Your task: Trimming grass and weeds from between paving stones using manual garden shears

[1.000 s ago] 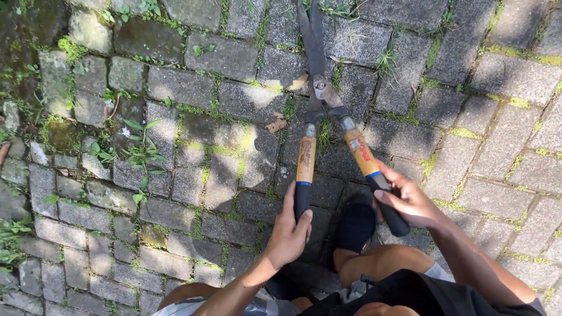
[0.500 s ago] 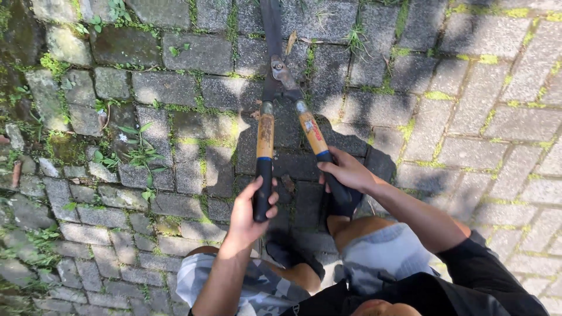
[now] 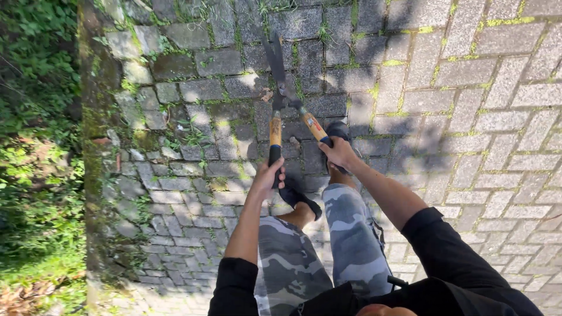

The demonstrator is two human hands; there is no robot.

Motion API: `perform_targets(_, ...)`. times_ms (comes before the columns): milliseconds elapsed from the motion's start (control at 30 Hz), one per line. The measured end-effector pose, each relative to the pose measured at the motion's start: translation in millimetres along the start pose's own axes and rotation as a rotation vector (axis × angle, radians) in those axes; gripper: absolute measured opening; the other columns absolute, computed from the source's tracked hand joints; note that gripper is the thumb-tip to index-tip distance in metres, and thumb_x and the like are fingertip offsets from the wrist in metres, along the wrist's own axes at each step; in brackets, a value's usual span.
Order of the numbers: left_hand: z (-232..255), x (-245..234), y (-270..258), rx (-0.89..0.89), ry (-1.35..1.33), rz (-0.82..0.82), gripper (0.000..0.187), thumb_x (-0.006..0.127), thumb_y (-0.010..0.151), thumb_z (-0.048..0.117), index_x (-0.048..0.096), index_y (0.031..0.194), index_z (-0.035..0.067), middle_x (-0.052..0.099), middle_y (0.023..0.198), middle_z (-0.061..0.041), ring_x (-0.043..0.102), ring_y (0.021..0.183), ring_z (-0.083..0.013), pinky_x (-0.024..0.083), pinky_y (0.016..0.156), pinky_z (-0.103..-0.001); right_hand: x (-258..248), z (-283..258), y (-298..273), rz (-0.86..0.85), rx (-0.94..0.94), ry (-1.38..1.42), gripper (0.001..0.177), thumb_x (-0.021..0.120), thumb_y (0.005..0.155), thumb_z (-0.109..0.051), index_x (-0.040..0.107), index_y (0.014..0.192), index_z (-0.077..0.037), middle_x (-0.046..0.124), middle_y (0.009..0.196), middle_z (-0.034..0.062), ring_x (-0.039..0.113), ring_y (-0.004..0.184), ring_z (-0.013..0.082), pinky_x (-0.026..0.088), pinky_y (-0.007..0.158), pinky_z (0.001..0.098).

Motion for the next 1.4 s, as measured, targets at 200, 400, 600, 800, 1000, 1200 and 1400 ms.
perform_targets(200, -15, -30, -81, 0.006, 0.301, -0.044, 0.019, 0.07, 0.096, 0.015, 0.064, 0.087, -0.001, 0.06, 0.062, -0.012, 0.061, 0.045, -0.0193, 0.049, 0.032, -0.033, 18, 102, -23, 0.025, 0.027, -0.064, 0.033, 0.062, 0.096, -0.026, 0.07, 0.098, 0.006, 0.07, 0.066, 0.0222, 0.068, 0.049, 0.0288, 0.054, 0.044, 0.0366)
perform_targets(400, -15, -95, -80, 0.055, 0.702, -0.264, 0.028, 0.059, 0.104, 0.022, 0.059, 0.089, -0.002, 0.063, 0.056, -0.016, 0.061, 0.041, -0.023, 0.05, 0.034, -0.033, 48, 120, -70, 0.064, 0.192, -0.174, 0.06, 0.05, 0.101, -0.038, 0.055, 0.145, 0.002, 0.071, 0.086, 0.0313, 0.073, 0.06, 0.033, 0.055, 0.046, 0.0383)
perform_targets(600, -11, -193, 6, -0.005, 1.027, -0.274, 0.061, 0.059, 0.103, 0.034, 0.038, 0.149, 0.0, 0.071, 0.079, -0.017, 0.068, 0.049, -0.0248, 0.055, 0.032, -0.035, 168, 178, -35, 0.21, 0.214, 0.058, 0.078, 0.049, 0.1, -0.062, 0.047, 0.155, -0.007, 0.073, 0.105, 0.0295, 0.076, 0.074, 0.0359, 0.068, 0.067, 0.0429)
perform_targets(800, 47, -181, 75, 0.154, 1.177, -0.303, 0.049, 0.053, 0.105, 0.027, 0.045, 0.146, 0.001, 0.072, 0.08, -0.017, 0.071, 0.053, -0.0227, 0.057, 0.031, -0.028, 201, 97, -10, 0.478, 0.128, 0.11, 0.059, 0.05, 0.105, -0.049, 0.052, 0.154, -0.015, 0.067, 0.123, 0.0309, 0.063, 0.115, 0.0506, 0.052, 0.098, 0.0598)
perform_targets(1000, 47, -164, 148, 0.3, 1.305, -0.293, 0.05, 0.047, 0.108, 0.028, 0.041, 0.146, -0.004, 0.07, 0.085, -0.018, 0.07, 0.055, -0.0228, 0.059, 0.034, -0.029, 186, 104, 67, 0.6, 0.04, 0.241, 0.053, 0.056, 0.104, -0.044, 0.057, 0.15, -0.018, 0.071, 0.114, 0.0282, 0.066, 0.108, 0.0488, 0.055, 0.092, 0.0565)
perform_targets(1200, 24, -157, 226, 0.337, 1.244, -0.339, 0.052, 0.044, 0.108, 0.024, 0.034, 0.15, -0.005, 0.066, 0.074, -0.014, 0.067, 0.048, -0.0212, 0.055, 0.037, -0.031, 170, 118, 136, 0.643, -0.144, 0.264, 0.047, 0.058, 0.104, -0.032, 0.056, 0.149, -0.018, 0.07, 0.103, 0.0337, 0.065, 0.1, 0.0549, 0.051, 0.086, 0.0627)
perform_targets(1400, 24, -191, 300, 0.378, 1.233, -0.418, 0.034, 0.057, 0.102, 0.019, 0.052, 0.128, -0.001, 0.068, 0.063, -0.018, 0.069, 0.048, -0.029, 0.056, 0.046, -0.04, 185, 122, 158, 0.47, -0.197, 0.325, 0.049, 0.049, 0.106, -0.035, 0.053, 0.149, -0.013, 0.075, 0.076, 0.0184, 0.076, 0.074, 0.0319, 0.057, 0.084, 0.0506)
Point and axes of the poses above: each hand's wrist, its own y-axis towards the middle knuckle, its own x-axis out of the palm, z = x × y, the point moved 6 cm from there along y, towards the middle knuckle
